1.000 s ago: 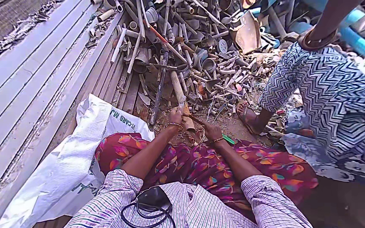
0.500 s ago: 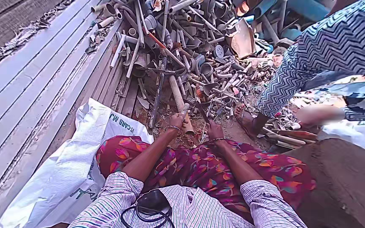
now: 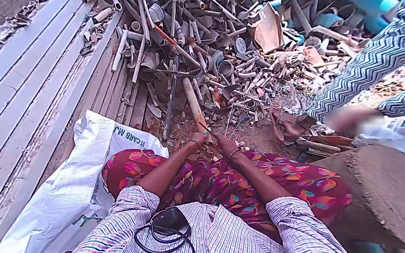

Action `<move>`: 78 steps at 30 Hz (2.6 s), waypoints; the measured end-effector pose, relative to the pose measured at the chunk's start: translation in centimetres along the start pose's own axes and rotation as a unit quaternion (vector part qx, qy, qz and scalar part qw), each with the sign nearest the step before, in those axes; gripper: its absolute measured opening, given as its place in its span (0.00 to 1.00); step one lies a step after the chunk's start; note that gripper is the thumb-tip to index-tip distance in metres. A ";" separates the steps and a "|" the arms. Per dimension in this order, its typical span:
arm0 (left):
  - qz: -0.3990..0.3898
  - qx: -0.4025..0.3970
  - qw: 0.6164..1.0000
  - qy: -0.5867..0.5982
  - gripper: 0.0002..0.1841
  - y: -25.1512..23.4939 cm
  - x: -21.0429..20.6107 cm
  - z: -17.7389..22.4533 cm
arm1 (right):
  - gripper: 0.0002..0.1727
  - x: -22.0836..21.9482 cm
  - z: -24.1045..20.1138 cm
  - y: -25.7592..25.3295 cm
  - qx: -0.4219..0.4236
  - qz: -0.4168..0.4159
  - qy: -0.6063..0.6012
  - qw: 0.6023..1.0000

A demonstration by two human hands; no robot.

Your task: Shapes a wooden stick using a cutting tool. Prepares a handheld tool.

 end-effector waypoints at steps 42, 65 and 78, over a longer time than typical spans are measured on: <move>0.023 0.063 0.961 -0.268 0.16 1.5 -0.3 -0.1 | 0.31 -0.7 -2.2 0.1 -0.071 -0.095 0.045 0.992; 0.048 0.055 0.926 -0.371 0.21 2.6 -0.2 0.5 | 0.31 -1.4 -2.5 -0.4 -0.074 -0.114 0.052 0.989; 0.051 0.046 0.916 -0.395 0.23 2.7 -0.4 0.4 | 0.32 -1.4 -2.3 -0.3 -0.078 -0.121 0.054 0.988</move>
Point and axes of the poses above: each hand's wrist, its own y-axis away from the middle knuckle, its own x-axis out of the back of the hand, z = x × y, the point moved 5 cm from there along -y, towards the middle knuckle, and after that the axes turned 9 degrees about x, right-handed, at the moved point
